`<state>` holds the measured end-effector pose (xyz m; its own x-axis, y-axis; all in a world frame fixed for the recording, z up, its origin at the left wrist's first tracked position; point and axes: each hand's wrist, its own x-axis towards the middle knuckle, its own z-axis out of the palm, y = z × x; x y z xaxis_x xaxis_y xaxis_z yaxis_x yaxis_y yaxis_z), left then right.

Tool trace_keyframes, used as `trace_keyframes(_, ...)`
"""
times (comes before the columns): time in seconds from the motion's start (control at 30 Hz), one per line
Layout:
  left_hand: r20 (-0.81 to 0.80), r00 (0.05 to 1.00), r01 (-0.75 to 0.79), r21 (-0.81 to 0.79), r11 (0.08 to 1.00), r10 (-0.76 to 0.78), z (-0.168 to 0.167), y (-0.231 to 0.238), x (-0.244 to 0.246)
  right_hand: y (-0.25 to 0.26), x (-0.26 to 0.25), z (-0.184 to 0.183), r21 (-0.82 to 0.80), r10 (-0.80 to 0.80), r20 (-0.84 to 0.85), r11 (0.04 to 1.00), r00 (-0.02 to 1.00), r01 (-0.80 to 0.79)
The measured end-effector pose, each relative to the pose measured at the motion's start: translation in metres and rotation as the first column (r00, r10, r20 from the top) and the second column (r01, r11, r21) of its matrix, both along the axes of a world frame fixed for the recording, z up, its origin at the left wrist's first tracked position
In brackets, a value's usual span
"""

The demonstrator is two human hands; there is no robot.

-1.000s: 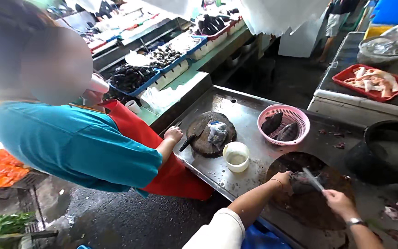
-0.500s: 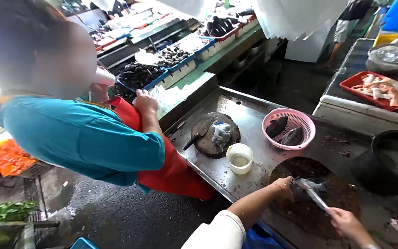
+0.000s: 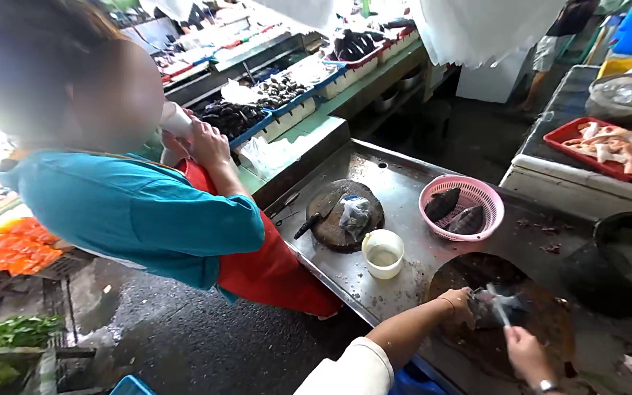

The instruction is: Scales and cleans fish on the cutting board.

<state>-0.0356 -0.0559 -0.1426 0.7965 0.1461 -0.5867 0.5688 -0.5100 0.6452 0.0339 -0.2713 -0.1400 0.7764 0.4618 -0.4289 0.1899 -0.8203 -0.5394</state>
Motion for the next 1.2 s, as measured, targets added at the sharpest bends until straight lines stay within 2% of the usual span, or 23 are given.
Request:
trace_keyframes(0.07, -0.016, 1.0, 0.004, 0.003, 1.0, -0.004, 0.004, 0.002, 0.0, 0.0, -0.008, 0.008, 0.053, 0.071, -0.085, 0.996, 0.994, -0.066)
trace_keyframes(0.13, -0.004, 1.0, -0.01, -0.025, 1.0, 0.01, -0.003, 0.002, -0.003, -0.01, 0.021, 0.007, 0.031, 0.061, -0.136, 0.998, 0.989, -0.057)
trace_keyframes(0.2, -0.006, 1.0, -0.023, -0.047, 0.999, 0.023, -0.005, -0.002, -0.004, -0.011, 0.026, 0.0, -0.044, 0.001, -0.063, 0.999, 0.998, -0.004)
trace_keyframes(0.27, -0.014, 1.0, -0.025, -0.036, 0.999, 0.025, 0.001, -0.002, 0.0, -0.002, -0.001, 0.002, -0.006, 0.037, 0.008, 0.999, 0.999, -0.037)
trace_keyframes(0.33, -0.029, 0.999, -0.027, -0.035, 0.999, 0.026, 0.001, 0.001, -0.002, -0.006, -0.007, 0.009, 0.056, 0.082, -0.09, 0.995, 0.993, -0.077)
trace_keyframes(0.4, -0.026, 0.999, -0.038, -0.055, 0.998, 0.037, -0.004, 0.005, -0.005, -0.015, 0.024, 0.006, 0.039, 0.064, -0.147, 0.997, 0.987, -0.059)
trace_keyframes(0.43, -0.024, 0.999, -0.038, -0.057, 0.998, 0.037, -0.003, 0.004, -0.005, -0.016, 0.034, 0.001, 0.008, 0.048, -0.116, 0.999, 0.992, -0.047)
trace_keyframes(0.5, -0.019, 0.999, -0.027, -0.038, 0.999, 0.026, 0.001, 0.0, -0.002, -0.008, 0.017, -0.003, -0.005, 0.047, -0.007, 0.999, 0.999, -0.047)
trace_keyframes(0.57, -0.026, 1.0, -0.013, -0.005, 1.0, 0.013, 0.008, 0.004, 0.001, 0.002, -0.005, 0.005, 0.049, 0.106, -0.017, 0.993, 0.994, -0.105)
trace_keyframes(0.63, -0.033, 0.999, -0.018, -0.026, 1.0, 0.017, 0.003, 0.008, -0.003, -0.006, 0.015, 0.009, 0.048, 0.096, -0.138, 0.995, 0.986, -0.09)
trace_keyframes(0.7, -0.036, 0.999, -0.031, -0.051, 0.998, 0.029, 0.001, 0.007, -0.004, -0.013, 0.045, -0.002, -0.018, 0.034, -0.117, 0.999, 0.993, -0.037)
trace_keyframes(0.8, -0.032, 0.999, -0.024, -0.037, 0.999, 0.023, 0.007, 0.003, 0.0, -0.005, 0.013, -0.003, 0.001, 0.088, -0.001, 0.996, 0.996, -0.088)
trace_keyframes(0.87, -0.026, 0.999, -0.028, -0.042, 0.999, 0.027, 0.008, 0.006, 0.0, -0.003, 0.004, 0.004, 0.056, 0.137, -0.042, 0.989, 0.99, -0.135)
trace_keyframes(0.9, -0.021, 0.999, -0.037, -0.057, 0.998, 0.036, 0.005, 0.008, -0.001, -0.007, 0.018, 0.006, 0.059, 0.123, -0.092, 0.991, 0.988, -0.118)
trace_keyframes(0.97, -0.016, 0.999, -0.05, -0.097, 0.994, 0.048, 0.0, 0.007, -0.002, -0.018, 0.043, 0.0, -0.014, 0.06, -0.092, 0.998, 0.994, -0.061)
trace_keyframes(1.07, 0.021, 0.999, -0.022, -0.151, 0.988, 0.025, -0.002, 0.009, 0.005, -0.011, 0.012, 0.004, -0.029, 0.091, -0.018, 0.995, 0.996, -0.091)
trace_keyframes(1.13, 0.003, 1.0, -0.01, -0.2, 0.98, 0.011, -0.001, 0.015, 0.002, -0.014, 0.008, 0.012, 0.052, 0.123, -0.128, 0.992, 0.984, -0.117)
trace_keyframes(1.2, -0.05, 0.994, -0.106, -0.35, 0.931, 0.095, -0.008, 0.018, -0.003, -0.023, 0.037, 0.008, 0.034, 0.087, -0.182, 0.996, 0.979, -0.082)
